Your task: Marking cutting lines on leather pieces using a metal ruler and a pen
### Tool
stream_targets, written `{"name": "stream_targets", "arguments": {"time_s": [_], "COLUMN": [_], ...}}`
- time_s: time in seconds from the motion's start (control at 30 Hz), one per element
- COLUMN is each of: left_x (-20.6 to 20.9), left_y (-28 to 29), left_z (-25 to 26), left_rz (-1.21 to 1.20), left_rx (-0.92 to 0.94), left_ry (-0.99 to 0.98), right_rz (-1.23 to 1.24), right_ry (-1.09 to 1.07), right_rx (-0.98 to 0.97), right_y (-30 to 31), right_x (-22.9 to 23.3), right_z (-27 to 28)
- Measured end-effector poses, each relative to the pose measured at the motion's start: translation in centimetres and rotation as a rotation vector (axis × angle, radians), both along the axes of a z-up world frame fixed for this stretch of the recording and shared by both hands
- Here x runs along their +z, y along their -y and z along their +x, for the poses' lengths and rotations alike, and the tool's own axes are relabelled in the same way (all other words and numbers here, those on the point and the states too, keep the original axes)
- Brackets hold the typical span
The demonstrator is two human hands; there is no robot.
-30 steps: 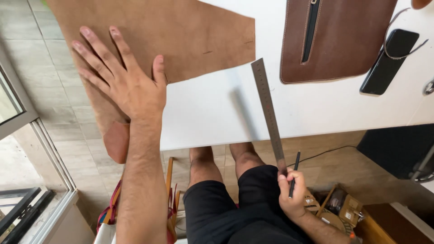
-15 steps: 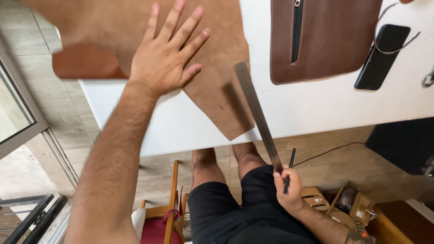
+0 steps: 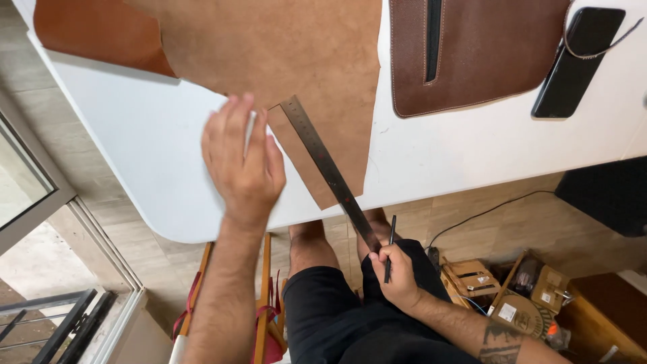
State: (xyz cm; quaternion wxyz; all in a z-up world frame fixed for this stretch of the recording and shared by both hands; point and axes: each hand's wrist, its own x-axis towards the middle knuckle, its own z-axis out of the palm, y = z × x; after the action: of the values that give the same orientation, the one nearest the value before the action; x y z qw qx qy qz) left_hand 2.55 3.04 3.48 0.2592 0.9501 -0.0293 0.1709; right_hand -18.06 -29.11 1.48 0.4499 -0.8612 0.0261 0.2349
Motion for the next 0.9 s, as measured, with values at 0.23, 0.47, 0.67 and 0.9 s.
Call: {"name": "stream_targets", "arguments": {"time_s": [0.23, 0.47, 0.67, 0.9], "left_x": [-3.0, -2.5, -2.6, -2.8], "left_y": [4.0, 4.0, 4.0, 3.9], "left_z": [-5.3, -4.7, -4.7, -4.8], "left_rz": [-0.027, 0.055, 0.074, 0.054], "left_rx": [0.030, 0.032, 0.035, 0.012], "left_ry": [-0.184, -0.168, -0.200, -0.242], "right_rz": [0.038, 0.196, 0.257, 0.253], "right_ry": [-0.101, -0.205, -0.214, -0.106], "right_rx": [0.104, 0.120, 0.108, 0.067], "right_y": [-0.8, -1.3, -0.8, -1.2], "right_x": [-1.1, -1.4, -2.5, -1.8], "right_z": [-1.1, -2.1, -2.1, -1.4]}}
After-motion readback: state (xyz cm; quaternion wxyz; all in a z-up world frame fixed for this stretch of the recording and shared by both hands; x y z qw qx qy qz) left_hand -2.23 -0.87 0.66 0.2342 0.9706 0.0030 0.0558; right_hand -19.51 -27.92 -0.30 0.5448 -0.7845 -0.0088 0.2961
